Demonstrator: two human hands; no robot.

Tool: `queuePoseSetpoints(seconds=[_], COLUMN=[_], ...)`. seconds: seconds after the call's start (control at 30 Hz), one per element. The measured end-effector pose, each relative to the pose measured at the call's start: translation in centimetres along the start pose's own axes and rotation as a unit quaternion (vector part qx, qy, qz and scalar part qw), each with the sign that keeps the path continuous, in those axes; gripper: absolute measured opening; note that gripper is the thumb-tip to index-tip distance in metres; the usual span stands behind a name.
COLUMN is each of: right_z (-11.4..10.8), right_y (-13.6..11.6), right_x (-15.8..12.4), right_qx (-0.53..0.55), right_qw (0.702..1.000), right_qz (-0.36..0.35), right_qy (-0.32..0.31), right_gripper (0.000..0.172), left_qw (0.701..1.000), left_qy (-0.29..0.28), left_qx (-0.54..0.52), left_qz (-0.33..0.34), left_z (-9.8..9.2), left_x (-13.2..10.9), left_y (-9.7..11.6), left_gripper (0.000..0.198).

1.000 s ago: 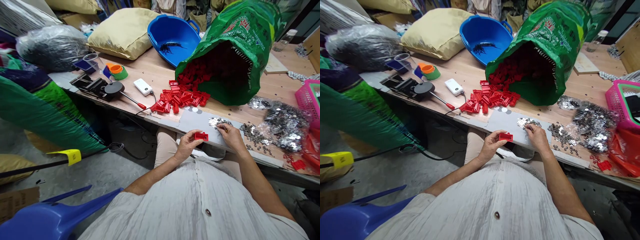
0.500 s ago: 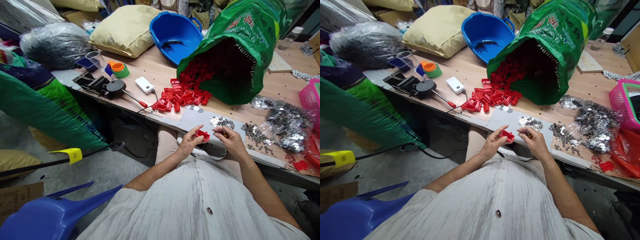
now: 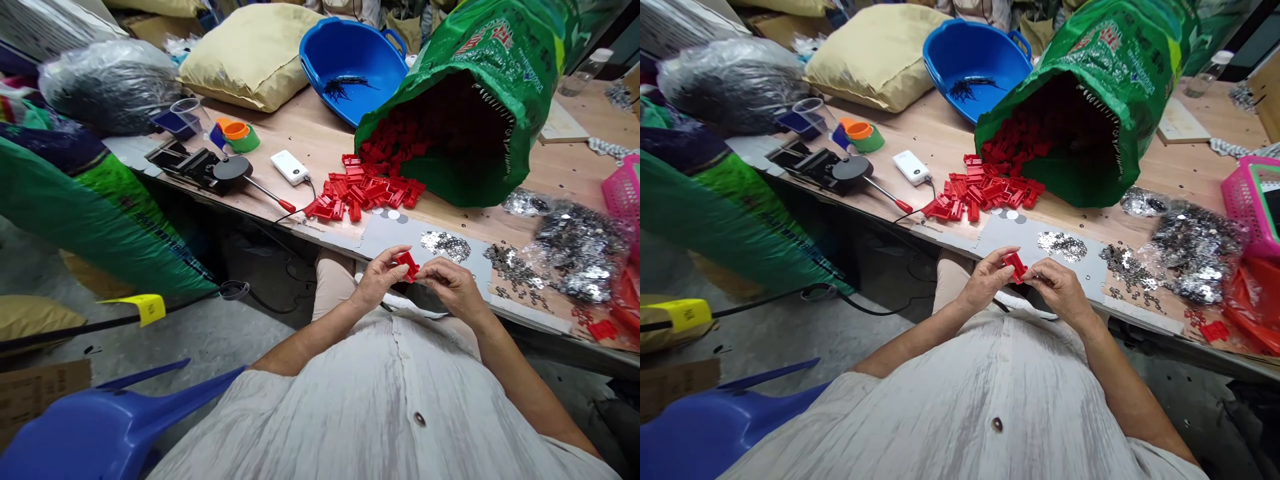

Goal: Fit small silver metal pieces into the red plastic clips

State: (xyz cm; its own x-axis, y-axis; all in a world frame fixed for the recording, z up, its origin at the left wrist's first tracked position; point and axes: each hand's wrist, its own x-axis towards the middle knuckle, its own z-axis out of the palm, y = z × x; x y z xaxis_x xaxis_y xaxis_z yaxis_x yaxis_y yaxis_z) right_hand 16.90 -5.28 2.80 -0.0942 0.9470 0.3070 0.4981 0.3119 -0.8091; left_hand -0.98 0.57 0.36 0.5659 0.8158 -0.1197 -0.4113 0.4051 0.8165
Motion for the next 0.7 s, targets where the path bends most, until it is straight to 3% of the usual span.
queuePoseSetpoints(seconds=[0.2,0.4,0.53,0.7], right_z=[-0.2,0.1,0.1,0.0], right_y=[0.4,1.4,1.5,1.1], right_x=[-0.2,-1.0,-1.1,-0.9], right_qx=[0.032,0.110,0.102,0.062], right_qw=[0.997,0.983,0.984,0.995], right_qz=[0.065,0.147,0.147,0.076], right_qy=[-0.034,-0.024,-0.021,-0.012], right_gripper=[0.014,0.024,0.023,0.013], left_qw=[0.999,0.998,0.997,0.996], left_qy=[-0.017,-0.024,-0.021,-0.021], left_qx=[0.043,0.060,0.068,0.081], left_qz=[0.002,0.008,0.011,0.019], left_z=[-0.1,0.0,0.3,0.3], left_x=[0.1,0.0,0.0,0.0], left_y=[0.0,-0.1,0.1,0.3], left_gripper=[0.049,0.051,0.050,0.048])
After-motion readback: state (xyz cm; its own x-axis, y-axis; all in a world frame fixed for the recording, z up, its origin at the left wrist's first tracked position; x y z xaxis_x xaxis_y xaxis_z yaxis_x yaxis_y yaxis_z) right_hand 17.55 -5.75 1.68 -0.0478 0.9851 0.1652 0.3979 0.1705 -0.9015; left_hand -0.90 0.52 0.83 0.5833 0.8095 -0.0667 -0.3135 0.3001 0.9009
